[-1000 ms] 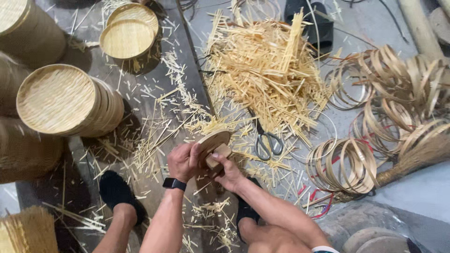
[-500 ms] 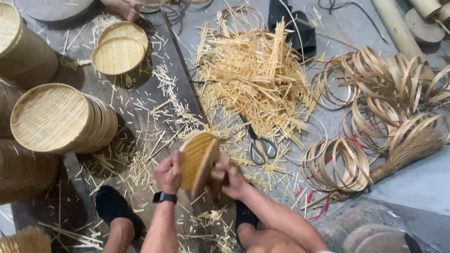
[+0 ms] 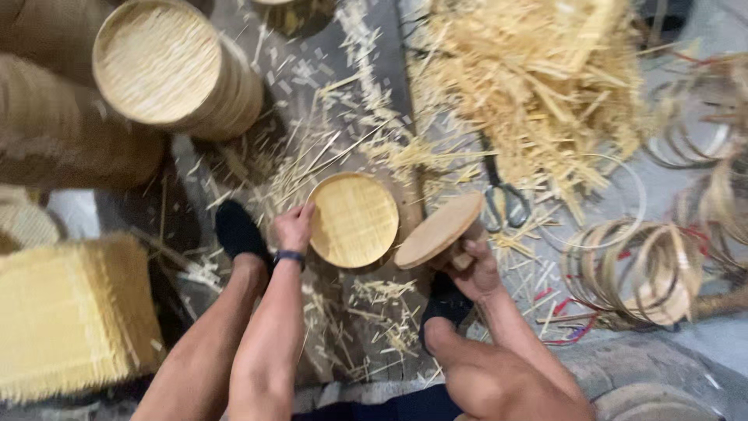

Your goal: The person cuts circular bamboo plates from woven mats using shears and a wooden template. They repeatedly place the template on a mat, trim the excess material around the edge, and stack the finished plates.

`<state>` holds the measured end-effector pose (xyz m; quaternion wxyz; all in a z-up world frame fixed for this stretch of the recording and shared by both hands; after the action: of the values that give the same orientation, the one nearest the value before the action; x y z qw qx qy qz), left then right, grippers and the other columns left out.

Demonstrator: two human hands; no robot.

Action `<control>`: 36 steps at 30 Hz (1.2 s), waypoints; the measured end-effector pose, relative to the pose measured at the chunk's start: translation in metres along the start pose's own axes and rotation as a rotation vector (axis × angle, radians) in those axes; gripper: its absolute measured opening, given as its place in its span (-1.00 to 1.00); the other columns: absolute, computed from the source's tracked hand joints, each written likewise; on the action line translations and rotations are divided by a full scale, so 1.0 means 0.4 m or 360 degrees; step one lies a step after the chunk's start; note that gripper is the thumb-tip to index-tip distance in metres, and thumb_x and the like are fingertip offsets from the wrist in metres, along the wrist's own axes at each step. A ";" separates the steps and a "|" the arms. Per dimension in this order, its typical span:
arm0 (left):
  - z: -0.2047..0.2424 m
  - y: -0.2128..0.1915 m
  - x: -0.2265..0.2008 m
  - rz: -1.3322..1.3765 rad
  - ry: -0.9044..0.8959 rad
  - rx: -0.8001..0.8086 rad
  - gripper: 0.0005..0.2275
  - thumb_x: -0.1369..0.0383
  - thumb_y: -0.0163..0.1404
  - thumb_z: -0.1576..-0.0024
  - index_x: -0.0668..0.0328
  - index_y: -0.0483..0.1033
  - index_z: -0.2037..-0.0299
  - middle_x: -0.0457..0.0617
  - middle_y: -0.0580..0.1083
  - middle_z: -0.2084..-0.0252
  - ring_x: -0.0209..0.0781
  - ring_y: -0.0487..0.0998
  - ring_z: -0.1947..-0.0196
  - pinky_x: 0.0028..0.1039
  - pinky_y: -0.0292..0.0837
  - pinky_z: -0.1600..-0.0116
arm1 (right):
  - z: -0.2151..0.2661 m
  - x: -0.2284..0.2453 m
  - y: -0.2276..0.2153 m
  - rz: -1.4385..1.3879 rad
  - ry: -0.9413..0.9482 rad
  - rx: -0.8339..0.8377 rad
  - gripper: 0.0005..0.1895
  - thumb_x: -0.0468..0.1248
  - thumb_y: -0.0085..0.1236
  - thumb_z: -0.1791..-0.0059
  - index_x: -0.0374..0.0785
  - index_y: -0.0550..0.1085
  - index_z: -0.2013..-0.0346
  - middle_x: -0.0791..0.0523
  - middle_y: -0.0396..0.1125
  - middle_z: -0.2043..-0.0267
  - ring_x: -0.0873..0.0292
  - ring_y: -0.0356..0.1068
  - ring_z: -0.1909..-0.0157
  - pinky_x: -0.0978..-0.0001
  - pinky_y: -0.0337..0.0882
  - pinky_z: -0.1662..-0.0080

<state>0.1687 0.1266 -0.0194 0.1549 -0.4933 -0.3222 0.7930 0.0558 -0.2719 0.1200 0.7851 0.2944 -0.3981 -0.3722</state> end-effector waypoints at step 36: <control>-0.288 -0.522 -0.522 -0.0821 0.1620 -0.0859 -0.88 0.58 -0.01 -0.15 0.19 0.59 0.28 0.04 0.61 0.24 0.00 0.58 0.18 -0.25 0.49 0.04 | 0.005 -0.178 -0.315 -0.0061 0.0458 -0.0088 -0.18 -0.05 0.32 0.20 -0.24 0.27 -0.29 0.01 0.39 -0.11 -0.03 0.41 -0.14 -0.05 0.35 -0.21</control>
<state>0.3524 0.2056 0.2267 0.3451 -0.7370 -0.5054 0.2870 -0.0188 -0.2832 -0.0033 0.8345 0.3306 -0.2655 -0.3518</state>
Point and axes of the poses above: each hand's wrist, its own z-axis away from the middle knuckle, its own y-axis out of the palm, x = y × z, the point moved 3 cm from there along -z, towards the middle knuckle
